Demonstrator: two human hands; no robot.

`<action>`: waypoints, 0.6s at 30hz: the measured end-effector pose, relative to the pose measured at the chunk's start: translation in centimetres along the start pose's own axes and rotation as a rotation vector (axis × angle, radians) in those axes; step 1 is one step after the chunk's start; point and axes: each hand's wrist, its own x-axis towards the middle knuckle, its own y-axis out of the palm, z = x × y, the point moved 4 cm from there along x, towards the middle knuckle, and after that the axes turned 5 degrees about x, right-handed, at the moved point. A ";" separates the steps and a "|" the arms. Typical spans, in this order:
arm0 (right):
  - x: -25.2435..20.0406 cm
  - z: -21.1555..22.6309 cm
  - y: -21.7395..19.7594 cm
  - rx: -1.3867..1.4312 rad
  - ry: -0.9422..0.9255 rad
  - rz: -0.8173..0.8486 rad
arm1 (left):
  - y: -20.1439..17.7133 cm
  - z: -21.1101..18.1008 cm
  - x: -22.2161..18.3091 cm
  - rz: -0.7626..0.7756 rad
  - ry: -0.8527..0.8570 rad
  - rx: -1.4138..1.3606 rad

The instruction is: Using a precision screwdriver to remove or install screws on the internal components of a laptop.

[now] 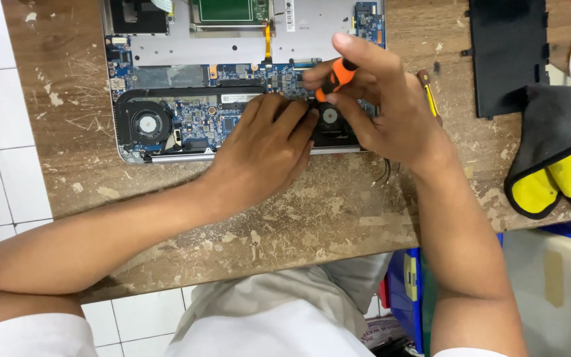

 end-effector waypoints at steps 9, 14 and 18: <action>0.6 0.2 0.4 -0.004 -0.077 -0.011 | -0.3 0.0 0.3 -0.062 0.030 0.064; -0.7 -0.6 0.5 -0.542 -0.147 -0.184 | 0.1 0.0 0.0 -0.015 0.022 0.081; 0.2 0.3 0.3 -0.483 -0.113 -0.134 | -0.5 0.1 0.2 -0.047 0.008 0.025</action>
